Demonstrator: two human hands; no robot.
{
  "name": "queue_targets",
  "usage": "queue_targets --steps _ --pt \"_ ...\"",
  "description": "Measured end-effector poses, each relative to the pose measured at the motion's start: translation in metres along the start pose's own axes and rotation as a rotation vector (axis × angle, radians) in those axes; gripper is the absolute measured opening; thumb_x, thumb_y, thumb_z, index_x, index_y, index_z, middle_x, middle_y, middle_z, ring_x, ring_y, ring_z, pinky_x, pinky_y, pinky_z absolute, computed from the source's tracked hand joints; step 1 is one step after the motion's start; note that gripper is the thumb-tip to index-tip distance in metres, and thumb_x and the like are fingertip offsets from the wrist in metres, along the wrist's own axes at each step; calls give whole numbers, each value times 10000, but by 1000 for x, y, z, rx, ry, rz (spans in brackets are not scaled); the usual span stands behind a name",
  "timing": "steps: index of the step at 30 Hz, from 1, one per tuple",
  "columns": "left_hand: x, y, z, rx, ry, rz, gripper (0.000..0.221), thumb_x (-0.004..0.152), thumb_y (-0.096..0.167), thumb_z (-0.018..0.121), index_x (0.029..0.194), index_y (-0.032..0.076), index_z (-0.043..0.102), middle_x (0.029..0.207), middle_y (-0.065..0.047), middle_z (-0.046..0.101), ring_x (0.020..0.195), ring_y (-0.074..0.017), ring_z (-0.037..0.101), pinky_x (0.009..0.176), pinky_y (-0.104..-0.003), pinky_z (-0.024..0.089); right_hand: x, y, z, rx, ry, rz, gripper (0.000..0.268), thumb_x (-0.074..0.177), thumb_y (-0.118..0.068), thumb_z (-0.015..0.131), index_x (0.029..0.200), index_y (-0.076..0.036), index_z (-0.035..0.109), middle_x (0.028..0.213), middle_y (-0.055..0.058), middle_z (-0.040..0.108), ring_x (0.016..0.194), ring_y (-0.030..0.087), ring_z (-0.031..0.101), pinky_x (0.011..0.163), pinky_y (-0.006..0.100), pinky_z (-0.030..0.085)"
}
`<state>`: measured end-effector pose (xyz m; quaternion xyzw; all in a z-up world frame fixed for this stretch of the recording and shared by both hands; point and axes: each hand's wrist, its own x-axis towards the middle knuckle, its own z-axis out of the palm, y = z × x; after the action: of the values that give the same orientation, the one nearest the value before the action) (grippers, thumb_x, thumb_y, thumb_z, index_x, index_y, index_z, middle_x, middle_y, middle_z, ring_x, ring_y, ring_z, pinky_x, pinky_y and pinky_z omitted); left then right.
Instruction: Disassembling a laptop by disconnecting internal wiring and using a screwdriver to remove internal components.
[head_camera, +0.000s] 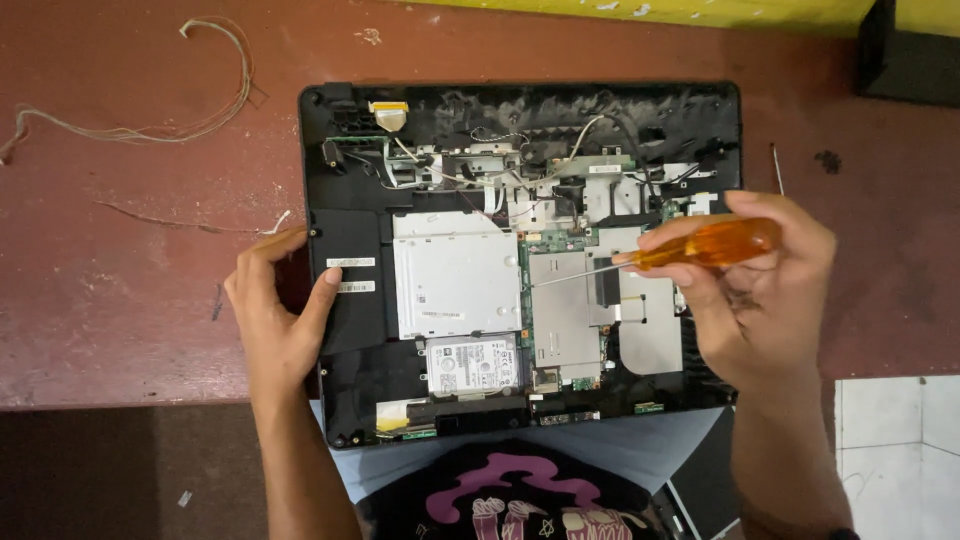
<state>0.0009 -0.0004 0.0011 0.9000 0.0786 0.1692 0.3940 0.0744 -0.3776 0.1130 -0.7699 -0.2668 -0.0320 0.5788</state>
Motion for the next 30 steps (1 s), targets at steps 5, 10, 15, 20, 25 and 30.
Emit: queue_targets --steps 5,10,15,20,25,30 --pt "0 1 -1 6 -8 -14 450 982 413 672 1288 92 597 1338 -77 641 1278 -271 558 1076 -432 296 1 0 9 -20 -14 17 479 1008 0 585 1395 -63 310 1097 282 669 1003 358 741 881 454 715" --pt "0 1 0 14 -9 -24 451 982 431 667 1277 96 604 1319 -60 643 1248 -260 556 1056 -420 307 4 -3 11 -73 -41 -26 485 1027 -2 569 1407 -62 273 1096 293 655 1013 374 743 879 456 711" --pt "1 5 0 2 -4 -22 450 985 445 653 1276 108 596 1321 -54 637 1250 -256 562 1081 -439 288 5 -5 12 -98 -46 -33 482 1029 -6 566 1402 -50 263 1108 294 650 1015 382 744 875 462 713" --pt "0 4 0 -16 -5 -25 450 990 401 664 1298 82 589 1340 -90 623 1257 -277 543 1084 -421 324 -3 4 12 -52 -101 -73 470 1001 -34 679 1391 -68 419 1128 225 713 996 310 816 796 318 782" --pt "-1 2 1 9 -4 -33 446 976 402 677 1294 100 591 1351 -76 635 1259 -267 559 1078 -421 299 -2 -24 29 -227 -123 76 288 852 -81 786 1063 23 620 1018 163 762 896 217 792 757 255 675" --pt "-1 1 1 10 1 -25 455 972 385 689 1298 82 595 1345 -99 635 1257 -284 565 1083 -432 314 0 -23 31 -405 -122 -122 274 876 -91 797 1023 49 612 965 161 710 842 222 732 697 279 626"
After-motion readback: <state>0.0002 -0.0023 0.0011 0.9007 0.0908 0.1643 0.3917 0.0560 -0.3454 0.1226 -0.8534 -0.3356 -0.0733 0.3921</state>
